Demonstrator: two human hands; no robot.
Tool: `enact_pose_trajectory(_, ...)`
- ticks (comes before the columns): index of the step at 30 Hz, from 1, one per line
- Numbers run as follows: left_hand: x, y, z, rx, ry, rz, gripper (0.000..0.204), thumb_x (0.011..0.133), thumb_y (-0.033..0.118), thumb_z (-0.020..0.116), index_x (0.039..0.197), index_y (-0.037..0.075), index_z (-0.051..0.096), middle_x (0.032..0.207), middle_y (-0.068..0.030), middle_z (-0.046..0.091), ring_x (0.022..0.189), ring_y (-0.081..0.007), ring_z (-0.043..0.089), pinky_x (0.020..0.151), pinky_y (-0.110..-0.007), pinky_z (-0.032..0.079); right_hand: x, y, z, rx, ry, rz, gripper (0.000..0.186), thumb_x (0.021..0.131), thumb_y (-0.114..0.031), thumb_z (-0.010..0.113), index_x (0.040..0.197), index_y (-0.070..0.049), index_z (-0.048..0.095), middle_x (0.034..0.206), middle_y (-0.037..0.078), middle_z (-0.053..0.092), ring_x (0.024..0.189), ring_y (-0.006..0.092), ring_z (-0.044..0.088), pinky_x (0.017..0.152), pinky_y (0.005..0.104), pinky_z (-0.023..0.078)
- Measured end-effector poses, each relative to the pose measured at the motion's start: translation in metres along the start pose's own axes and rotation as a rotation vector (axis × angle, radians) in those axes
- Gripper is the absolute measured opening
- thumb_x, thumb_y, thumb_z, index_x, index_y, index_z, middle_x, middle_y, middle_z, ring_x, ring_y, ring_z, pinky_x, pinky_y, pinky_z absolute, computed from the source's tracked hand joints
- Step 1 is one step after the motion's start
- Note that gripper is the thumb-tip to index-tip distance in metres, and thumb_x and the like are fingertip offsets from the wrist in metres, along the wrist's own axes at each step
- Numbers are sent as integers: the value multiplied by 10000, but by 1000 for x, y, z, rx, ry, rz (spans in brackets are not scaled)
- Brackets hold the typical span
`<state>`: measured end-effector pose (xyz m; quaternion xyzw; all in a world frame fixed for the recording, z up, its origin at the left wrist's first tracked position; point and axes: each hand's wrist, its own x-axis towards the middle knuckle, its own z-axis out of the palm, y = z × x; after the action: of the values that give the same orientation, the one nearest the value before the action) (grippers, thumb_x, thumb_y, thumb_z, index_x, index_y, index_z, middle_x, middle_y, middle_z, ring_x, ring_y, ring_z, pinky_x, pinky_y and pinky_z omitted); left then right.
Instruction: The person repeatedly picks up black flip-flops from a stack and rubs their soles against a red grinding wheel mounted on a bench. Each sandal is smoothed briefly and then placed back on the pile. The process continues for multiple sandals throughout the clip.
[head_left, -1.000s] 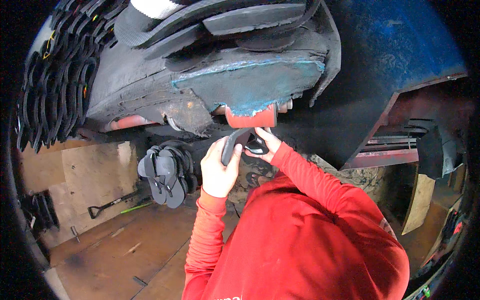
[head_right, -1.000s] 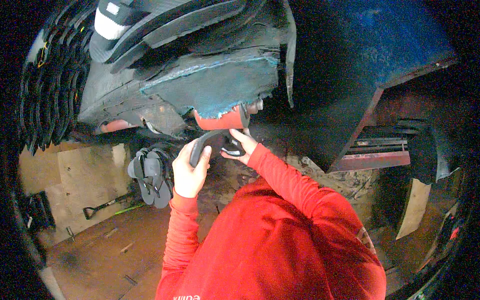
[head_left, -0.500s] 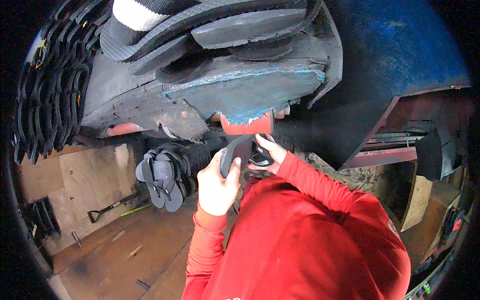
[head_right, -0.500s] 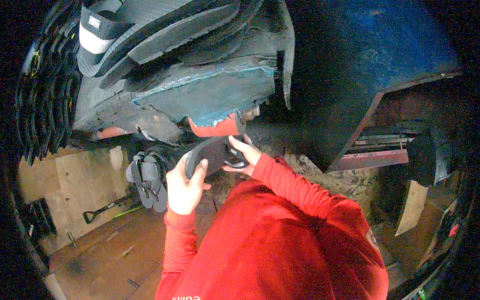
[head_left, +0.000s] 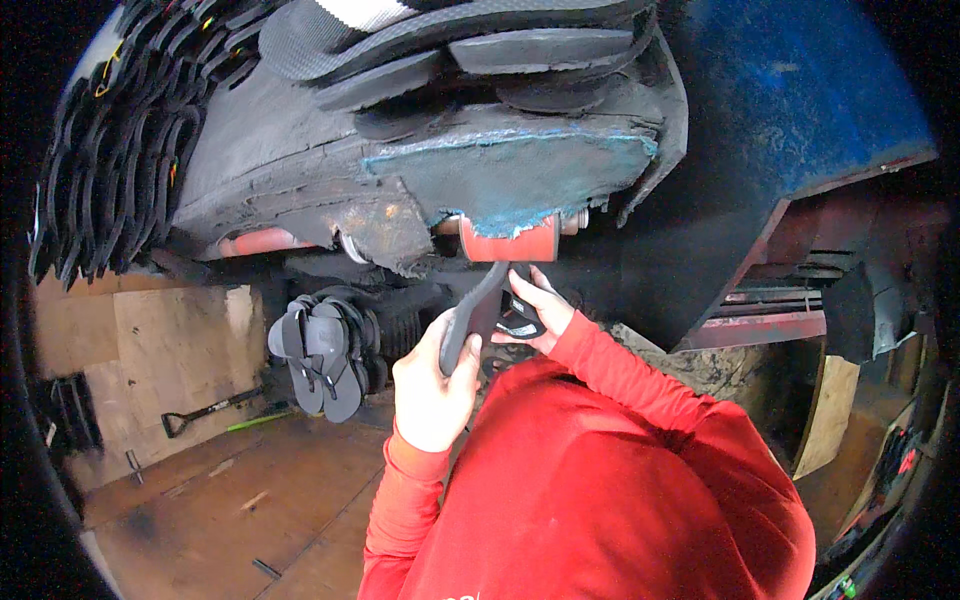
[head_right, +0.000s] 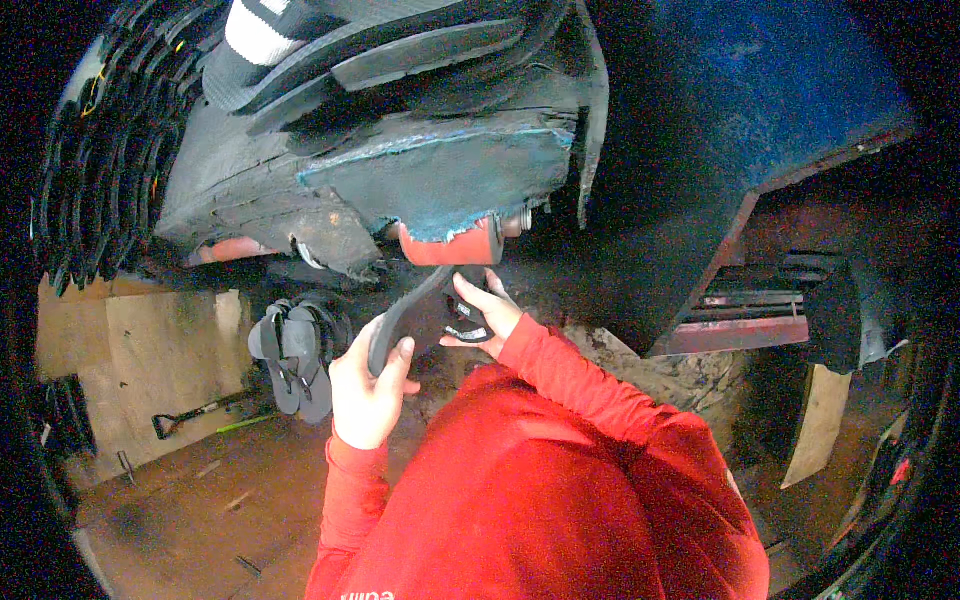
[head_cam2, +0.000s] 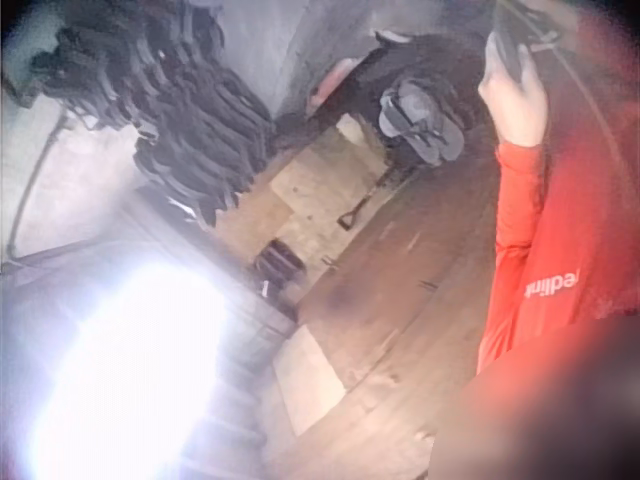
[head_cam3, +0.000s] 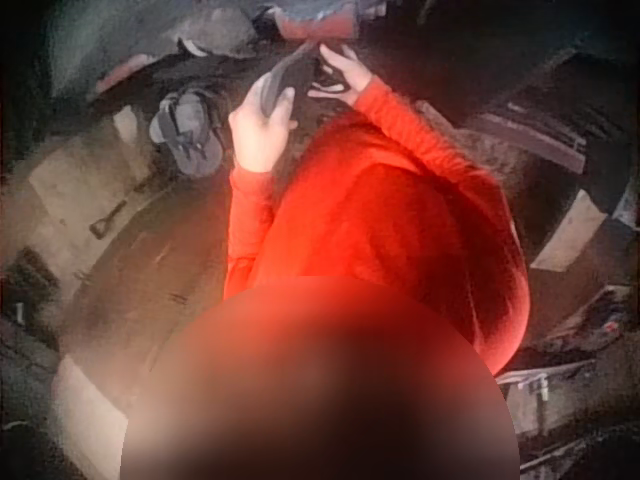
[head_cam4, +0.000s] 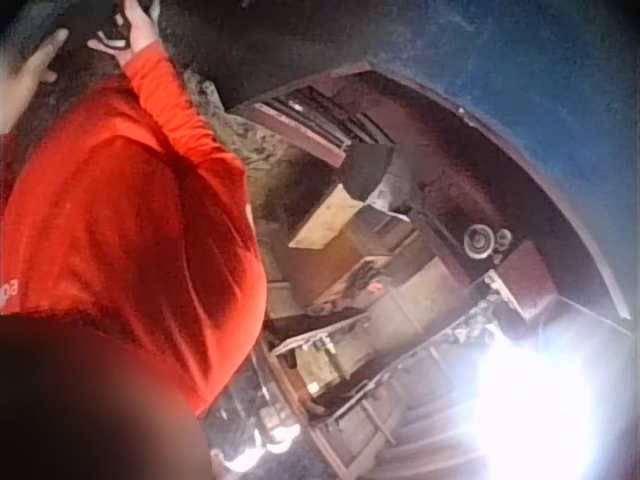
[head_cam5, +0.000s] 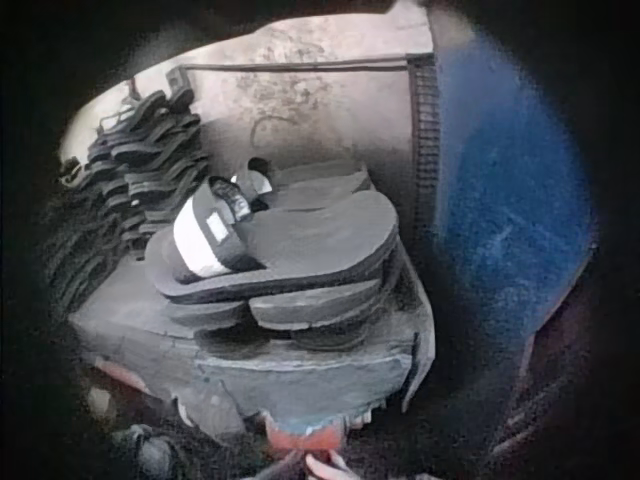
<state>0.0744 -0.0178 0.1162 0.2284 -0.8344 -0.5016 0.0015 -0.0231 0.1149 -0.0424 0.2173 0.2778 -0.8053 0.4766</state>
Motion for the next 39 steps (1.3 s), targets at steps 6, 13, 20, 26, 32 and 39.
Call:
enact_pose_trajectory(6, -51, -14, -11, 6, 119, 62, 385, 902, 11, 674, 1281, -18, 615, 1005, -198, 724, 873, -159, 715, 779, -292, 552, -19, 6, 9, -80, -166, -71, 711, 965, -165, 659, 1502, -293, 211, 1279, 128, 548, 1074, 341, 651, 754, 601, 602)
enact_pose_trajectory(13, -18, -9, 4, -8, 70, 65, 368, 934, 45, 661, 1291, -28, 607, 1028, -93, 701, 799, -97, 644, 672, -277, 592, 5, -7, 0, 57, -121, 84, 389, 1005, -236, 601, 1370, -158, 489, 1218, 133, 625, 1082, 325, 659, 883, 558, 580)
enact_pose_trajectory(20, -40, -28, 2, -16, 120, 38, 397, 896, 19, 675, 1285, -19, 610, 1065, -195, 722, 917, -212, 730, 807, -302, 550, 3, -5, -2, -79, -127, 4, 372, 1004, -236, 606, 1344, -158, 477, 1147, 109, 649, 1007, 313, 688, 795, 594, 602)
enact_pose_trajectory(26, -69, -55, 0, 12, 128, 104, 408, 892, -15, 665, 1296, -15, 609, 1125, -191, 720, 1004, -213, 722, 869, -295, 539, -4, -1, 0, -71, -185, -105, 748, 903, -28, 686, 1509, -121, 256, 1270, 157, 558, 1036, 314, 678, 835, 517, 605)
enact_pose_trajectory(32, -64, -68, -16, -19, -162, 96, 585, 846, 104, 776, 1337, -8, 479, 1376, -223, 574, 1208, -303, 611, 1027, -402, 470, 2, 18, -13, -494, -131, -366, 1261, 709, 99, 813, 1595, -109, -59, 1330, 164, 517, 1160, 266, 591, 946, 401, 535)
enact_pose_trajectory(39, 41, -88, 31, -381, -406, 69, 858, 887, 126, 738, 1565, -2, 226, 1556, -163, 347, 1428, -237, 351, 1167, -366, 303, -2, 8, -7, -315, -297, -222, 819, 889, -44, 715, 1535, -88, 214, 1261, 94, 569, 1129, 203, 600, 927, 360, 520)
